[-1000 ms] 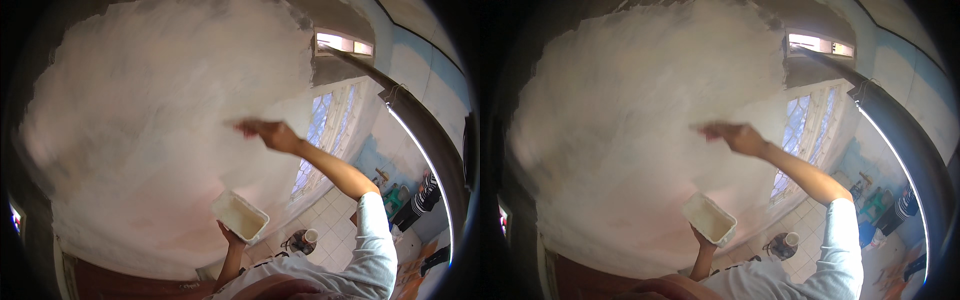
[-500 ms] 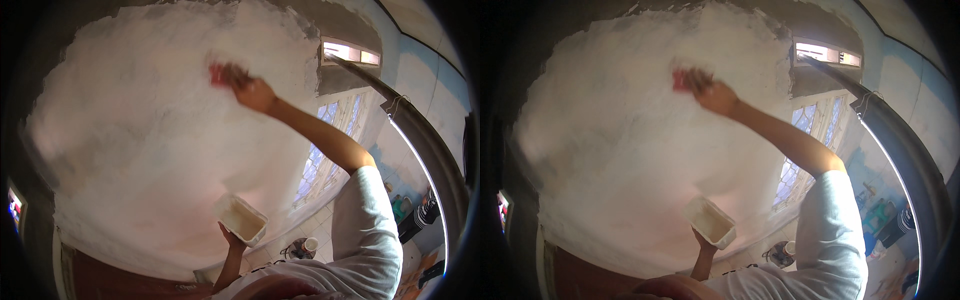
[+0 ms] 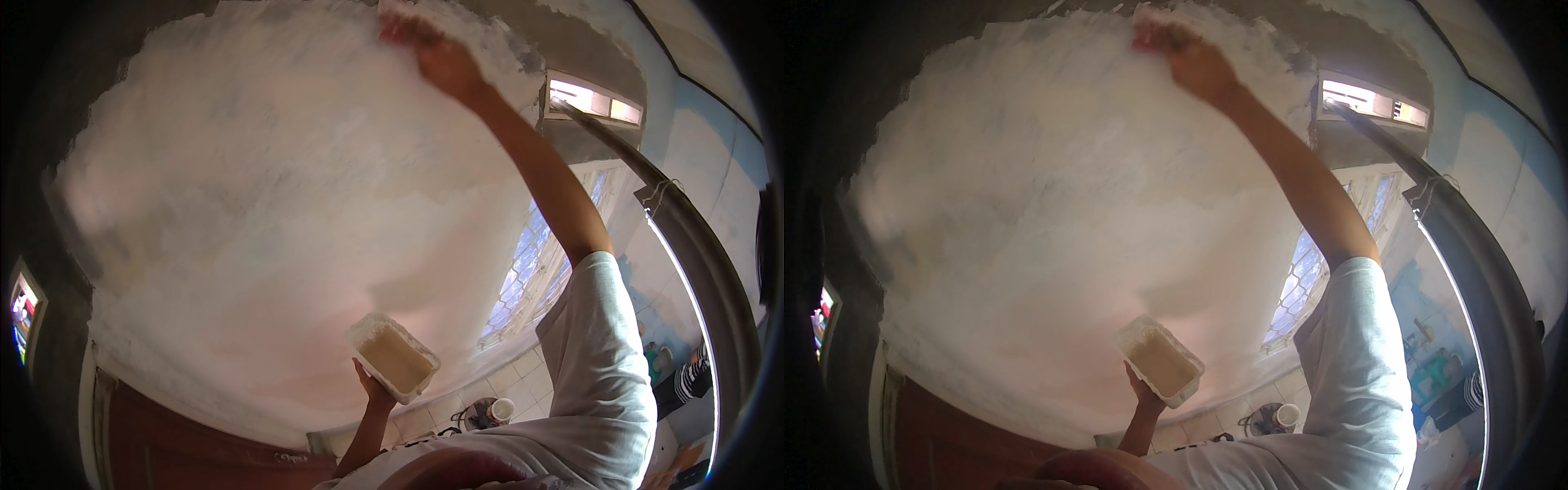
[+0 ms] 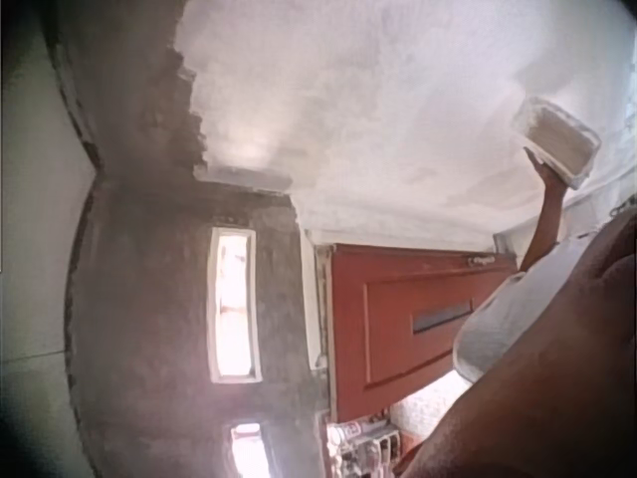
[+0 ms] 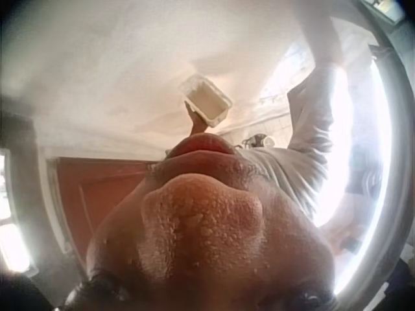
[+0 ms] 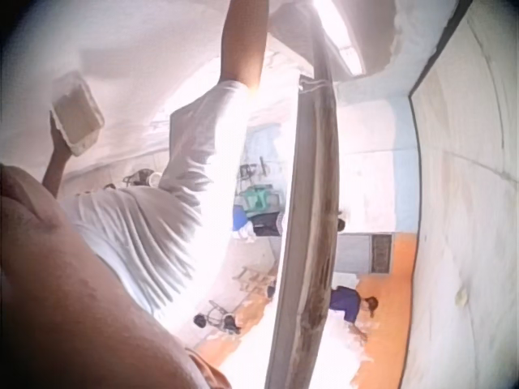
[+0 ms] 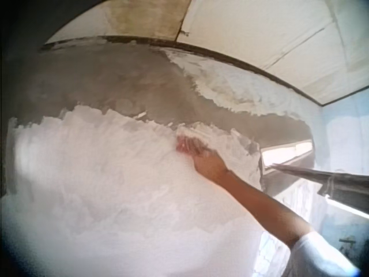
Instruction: The person applies white plaster to a wall using a putty knife, repeatedly loading the knife from a small plastic container held in the other hand.
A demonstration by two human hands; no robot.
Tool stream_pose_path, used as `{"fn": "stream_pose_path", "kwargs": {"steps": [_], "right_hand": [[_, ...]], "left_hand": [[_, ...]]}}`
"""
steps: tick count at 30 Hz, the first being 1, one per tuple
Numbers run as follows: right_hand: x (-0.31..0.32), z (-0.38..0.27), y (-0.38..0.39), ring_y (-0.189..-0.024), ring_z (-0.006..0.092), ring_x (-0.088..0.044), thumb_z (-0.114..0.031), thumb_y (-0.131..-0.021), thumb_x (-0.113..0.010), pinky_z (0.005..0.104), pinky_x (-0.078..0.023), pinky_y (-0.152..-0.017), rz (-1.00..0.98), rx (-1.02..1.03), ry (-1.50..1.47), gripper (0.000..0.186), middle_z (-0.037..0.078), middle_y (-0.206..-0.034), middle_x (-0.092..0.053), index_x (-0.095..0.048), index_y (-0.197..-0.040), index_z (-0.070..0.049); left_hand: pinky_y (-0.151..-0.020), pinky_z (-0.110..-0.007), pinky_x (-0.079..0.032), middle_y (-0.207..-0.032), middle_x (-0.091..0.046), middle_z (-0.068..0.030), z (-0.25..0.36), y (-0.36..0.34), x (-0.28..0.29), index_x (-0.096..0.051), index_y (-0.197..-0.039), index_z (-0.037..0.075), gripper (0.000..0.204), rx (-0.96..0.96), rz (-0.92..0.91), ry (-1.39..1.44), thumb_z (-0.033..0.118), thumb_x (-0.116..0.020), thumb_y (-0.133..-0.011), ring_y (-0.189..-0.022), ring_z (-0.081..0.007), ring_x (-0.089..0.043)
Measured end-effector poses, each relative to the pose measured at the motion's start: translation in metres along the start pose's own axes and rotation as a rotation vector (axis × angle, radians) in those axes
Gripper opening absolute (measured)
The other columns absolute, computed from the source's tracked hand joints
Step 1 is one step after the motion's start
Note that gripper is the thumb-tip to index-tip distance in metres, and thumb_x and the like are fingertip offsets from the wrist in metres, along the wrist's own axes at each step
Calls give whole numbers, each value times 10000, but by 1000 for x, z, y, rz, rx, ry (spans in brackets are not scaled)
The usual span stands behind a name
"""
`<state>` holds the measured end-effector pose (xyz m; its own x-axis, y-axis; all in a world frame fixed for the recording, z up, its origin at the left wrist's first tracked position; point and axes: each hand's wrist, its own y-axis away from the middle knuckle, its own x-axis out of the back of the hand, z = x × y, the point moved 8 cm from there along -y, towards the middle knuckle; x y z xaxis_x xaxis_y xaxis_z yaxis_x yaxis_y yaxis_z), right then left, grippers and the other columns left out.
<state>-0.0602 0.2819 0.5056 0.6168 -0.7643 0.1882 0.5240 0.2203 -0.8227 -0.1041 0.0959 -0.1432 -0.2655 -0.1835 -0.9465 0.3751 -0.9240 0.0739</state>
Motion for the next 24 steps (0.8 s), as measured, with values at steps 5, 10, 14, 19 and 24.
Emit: {"fn": "stream_pose_path", "kwargs": {"steps": [5,10,14,19,24], "right_hand": [[-11,-111,98,-1074,253,-713,-61,-855,-570,345,-605,-670,-143,292,-18,560,198,-1356,-616,-523,-1404,39],[30,-121,118,-1023,251,-731,34,-867,-573,350,-616,-760,-214,226,-645,493,116,-1294,-682,-601,-1346,-82],[66,30,56,-868,348,-726,-71,-984,-533,413,-607,-756,391,-220,-244,361,143,-1071,-740,-627,-1332,-92],[4,36,33,-801,356,-720,-55,-863,-566,486,-597,-685,55,-384,-83,515,176,-1144,-711,-569,-1377,-82],[-4,-170,127,-1104,319,-699,-64,-815,-592,387,-633,-795,89,334,-46,479,283,-1264,-649,-600,-1243,152]], "left_hand": [[-1106,-505,-430,-1513,-457,-96,5,6,-21,-392,-1534,165,850,-32,0,11,777,-381,-944,-1355,-335,-471],[-1107,-503,-429,-1513,-457,-96,14,6,-27,-393,-1533,147,883,-53,10,-6,792,-389,-930,-1357,-332,-471],[-1019,-475,-517,-1390,-558,-46,5,14,-47,-454,-1458,163,665,-29,-22,133,654,-397,-1012,-1237,-270,-582],[-1026,-479,-515,-1383,-564,-43,3,13,-27,-455,-1453,163,657,-93,-7,50,648,-406,-1012,-1242,-272,-580],[-1072,-479,-454,-1445,-507,-69,-8,1,-3,-417,-1503,157,771,-46,-9,84,724,-361,-984,-1298,-305,-512]]}}
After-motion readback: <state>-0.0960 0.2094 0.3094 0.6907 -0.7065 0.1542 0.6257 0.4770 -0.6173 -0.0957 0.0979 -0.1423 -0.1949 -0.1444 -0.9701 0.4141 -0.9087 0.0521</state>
